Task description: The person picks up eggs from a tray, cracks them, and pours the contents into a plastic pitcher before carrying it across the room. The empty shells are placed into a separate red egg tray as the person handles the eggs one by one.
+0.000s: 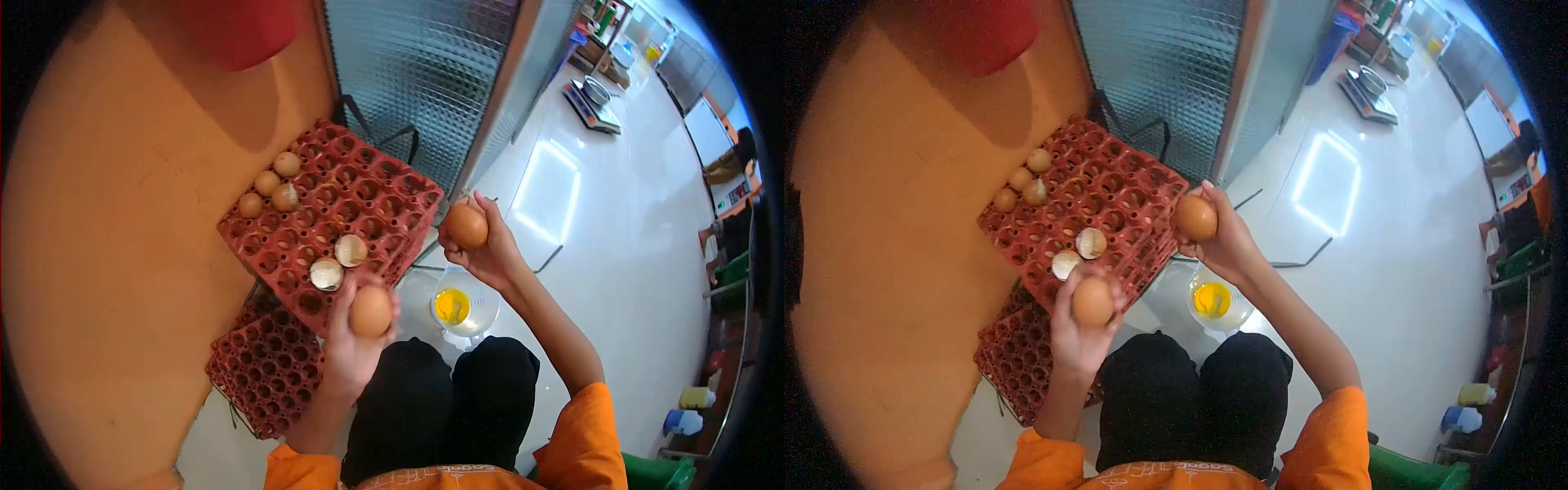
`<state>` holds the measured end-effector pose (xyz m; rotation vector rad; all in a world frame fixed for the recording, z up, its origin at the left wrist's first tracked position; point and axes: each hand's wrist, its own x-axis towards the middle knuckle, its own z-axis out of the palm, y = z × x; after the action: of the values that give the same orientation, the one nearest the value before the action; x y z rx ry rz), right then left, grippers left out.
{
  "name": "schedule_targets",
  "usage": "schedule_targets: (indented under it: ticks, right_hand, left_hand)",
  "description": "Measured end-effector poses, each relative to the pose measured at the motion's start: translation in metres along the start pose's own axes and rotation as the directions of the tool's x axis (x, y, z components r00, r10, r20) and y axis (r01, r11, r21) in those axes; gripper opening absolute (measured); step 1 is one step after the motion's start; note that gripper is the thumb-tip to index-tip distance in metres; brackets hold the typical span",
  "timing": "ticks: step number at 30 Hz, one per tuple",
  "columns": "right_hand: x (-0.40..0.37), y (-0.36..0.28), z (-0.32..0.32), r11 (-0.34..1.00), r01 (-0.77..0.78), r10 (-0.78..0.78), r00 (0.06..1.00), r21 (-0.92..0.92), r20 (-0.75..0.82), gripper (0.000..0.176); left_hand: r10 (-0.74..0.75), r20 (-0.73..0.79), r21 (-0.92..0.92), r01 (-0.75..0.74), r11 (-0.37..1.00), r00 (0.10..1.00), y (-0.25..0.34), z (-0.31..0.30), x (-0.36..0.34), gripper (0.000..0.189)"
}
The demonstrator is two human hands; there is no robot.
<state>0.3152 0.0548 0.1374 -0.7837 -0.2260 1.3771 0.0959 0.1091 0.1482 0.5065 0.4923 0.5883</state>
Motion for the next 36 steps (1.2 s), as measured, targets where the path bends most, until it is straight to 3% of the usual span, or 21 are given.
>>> schedule_targets:
  ticks: [2, 4, 6, 7, 8, 10, 12, 13, 15, 18, 21, 22, 25, 27, 31, 33, 36]
  right_hand:
    - [-0.020, -0.001, -0.010, 0.972, 0.127, -0.135, 0.990, -0.199, -0.031, 0.031]
    - [-0.037, 0.003, -0.022, 0.847, 0.255, -0.320, 0.945, -0.467, -0.065, 0.027]
    - [-0.046, 0.011, -0.046, 0.500, 0.406, -0.629, 0.777, -0.765, 0.001, 0.025]
    - [-0.051, 0.015, -0.056, 0.280, 0.408, -0.740, 0.668, -0.869, 0.075, 0.025]
    - [-0.057, 0.019, -0.061, 0.224, 0.415, -0.777, 0.622, -0.882, 0.095, 0.026]
    - [-0.060, 0.034, -0.083, 0.110, 0.378, -0.763, 0.625, -0.919, 0.165, 0.026]
    - [-0.056, 0.050, -0.101, -0.063, 0.288, -0.678, 0.690, -0.955, 0.253, 0.027]
    - [-0.055, 0.059, -0.111, 0.057, 0.302, -0.678, 0.711, -0.951, 0.186, 0.028]
    - [-0.059, 0.062, -0.124, 0.134, 0.284, -0.692, 0.712, -0.949, 0.116, 0.028]
    - [-0.073, 0.061, -0.128, 0.325, 0.273, -0.754, 0.653, -0.905, -0.074, 0.028]
    - [-0.067, 0.074, -0.137, 0.037, 0.257, -0.710, 0.687, -0.966, 0.156, 0.026]
    - [-0.063, 0.077, -0.139, -0.049, 0.292, -0.719, 0.654, -0.955, 0.237, 0.025]
    - [-0.061, 0.075, -0.143, 0.158, 0.291, -0.705, 0.702, -0.943, 0.099, 0.025]
    - [-0.063, 0.068, -0.140, 0.431, 0.287, -0.678, 0.728, -0.855, -0.097, 0.022]
    - [-0.062, 0.057, -0.145, 0.855, 0.303, -0.456, 0.827, -0.421, -0.330, 0.017]
    - [-0.065, 0.051, -0.149, 0.897, 0.214, -0.351, 0.876, -0.387, -0.330, 0.018]
    - [-0.069, 0.046, -0.160, 0.881, 0.054, -0.224, 0.922, -0.470, -0.314, 0.026]
  left_hand:
    - [-0.073, -0.010, 0.112, 0.074, 0.991, 0.997, -0.019, 0.012, 0.029, 0.030]
    - [-0.106, -0.036, 0.233, 0.112, 0.966, 0.994, -0.044, 0.020, 0.060, 0.031]
    - [-0.175, -0.112, 0.275, 0.200, 0.940, 0.978, -0.076, 0.021, 0.089, 0.029]
    - [-0.211, -0.152, 0.293, 0.248, 0.923, 0.966, -0.092, 0.018, 0.100, 0.028]
    - [-0.248, -0.167, 0.324, 0.291, 0.900, 0.954, -0.107, 0.014, 0.111, 0.027]
    - [-0.318, -0.205, 0.379, 0.374, 0.846, 0.926, -0.134, 0.005, 0.125, 0.026]
    - [-0.401, -0.204, 0.368, 0.450, 0.814, 0.893, -0.160, -0.003, 0.127, 0.021]
    - [-0.442, -0.205, 0.361, 0.487, 0.795, 0.873, -0.171, -0.007, 0.127, 0.019]
    - [-0.501, -0.236, 0.336, 0.554, 0.762, 0.832, -0.184, -0.017, 0.129, 0.018]
    - [-0.555, -0.253, 0.262, 0.608, 0.749, 0.793, -0.194, -0.027, 0.133, 0.019]
    - [-0.530, -0.259, 0.337, 0.589, 0.734, 0.808, -0.197, -0.019, 0.129, 0.022]
    - [-0.534, -0.274, 0.330, 0.600, 0.729, 0.800, -0.196, -0.016, 0.126, 0.023]
    - [-0.576, -0.254, 0.296, 0.630, 0.718, 0.777, -0.194, -0.020, 0.126, 0.026]
    - [-0.642, -0.148, 0.261, 0.656, 0.708, 0.752, -0.194, -0.035, 0.131, 0.028]
    - [-0.634, -0.193, 0.288, 0.661, 0.693, 0.749, -0.186, -0.033, 0.130, 0.036]
    - [-0.655, -0.150, 0.288, 0.666, 0.688, 0.741, -0.182, -0.032, 0.130, 0.038]
    - [-0.714, 0.035, 0.340, 0.663, 0.667, 0.699, -0.180, -0.048, 0.137, 0.040]
